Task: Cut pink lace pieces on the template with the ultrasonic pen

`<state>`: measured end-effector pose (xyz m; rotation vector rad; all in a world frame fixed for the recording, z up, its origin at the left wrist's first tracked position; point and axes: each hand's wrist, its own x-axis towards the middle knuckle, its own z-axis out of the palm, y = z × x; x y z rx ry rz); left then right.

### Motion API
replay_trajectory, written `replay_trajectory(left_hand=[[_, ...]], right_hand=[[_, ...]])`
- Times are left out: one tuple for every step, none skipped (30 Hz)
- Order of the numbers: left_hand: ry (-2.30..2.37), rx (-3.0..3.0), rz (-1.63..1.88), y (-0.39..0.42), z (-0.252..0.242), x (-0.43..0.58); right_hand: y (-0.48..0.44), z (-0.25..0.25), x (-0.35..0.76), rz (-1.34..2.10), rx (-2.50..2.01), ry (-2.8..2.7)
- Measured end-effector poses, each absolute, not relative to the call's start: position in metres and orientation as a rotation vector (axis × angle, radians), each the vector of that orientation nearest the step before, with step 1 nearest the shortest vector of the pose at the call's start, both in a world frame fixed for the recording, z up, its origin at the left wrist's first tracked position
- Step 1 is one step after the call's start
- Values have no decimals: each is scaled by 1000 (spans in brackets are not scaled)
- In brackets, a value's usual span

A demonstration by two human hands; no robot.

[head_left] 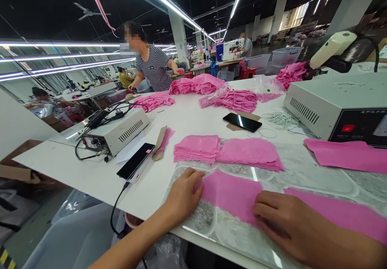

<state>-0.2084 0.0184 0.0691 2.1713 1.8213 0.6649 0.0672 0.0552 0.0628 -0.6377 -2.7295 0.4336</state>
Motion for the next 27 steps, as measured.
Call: replay_trajectory(left_hand=[[1796,2229,665,18,68,-210],[1756,2289,664,17,67,-212],[1703,2353,659,17,67,-214],[1643,2417,648,16,67,-215],[1584,2477,634,16,67,-217],[1537,2528,620,16,67,-218],[1507,2567,608,15,68,-219],[1495,2596,602,15,68,-220],[1498,2613,603,15,69,-221],[1511,2619,611,14,70,-222],[1524,2627,621,14,71,-223],[1528,2644,627,15,71,-223],[1515,2672,620,16,72,-223],[1486,2710,595,17,73,-222],[1447,2750,552,18,73,-220],[1402,2790,496,20,74,-218],[1362,2822,435,22,74,-216],[1335,2843,374,24,74,-214],[1323,2860,322,25,74,-213],[1320,2879,284,26,74,-213],[1319,2905,261,26,74,-214],[1315,2939,255,27,74,-215],[1302,2980,271,28,74,-217],[1276,3028,303,29,73,-219],[1240,3074,345,31,73,-219],[1192,3117,388,34,72,-218],[1142,3152,417,37,72,-214]], right_hand=[[58,63,70,433,-658,-2712],[62,64,72,425,-686,-2683],[66,63,75,405,-714,-2650],[70,63,77,368,-740,-2626],[74,62,79,324,-765,-2618],[77,60,81,280,-784,-2625],[79,60,82,241,-800,-2642],[81,59,82,211,-820,-2662],[82,59,82,192,-843,-2675],[82,60,82,182,-866,-2675],[82,60,82,177,-889,-2666],[82,61,81,170,-909,-2657],[83,61,80,163,-920,-2649],[83,61,79,159,-921,-2643],[84,61,78,156,-914,-2642],[86,61,76,154,-904,-2644],[87,60,75,153,-893,-2649],[89,60,74,152,-888,-2649],[91,60,74,152,-895,-2643],[92,62,75,153,-913,-2629],[93,64,78,156,-938,-2607],[93,68,83,161,-972,-2576],[93,72,91,166,-1011,-2539],[91,77,100,173,-1052,-2499],[88,81,111,182,-1090,-2461],[83,86,124,189,-1127,-2430],[77,89,137,200,-1155,-2398]])
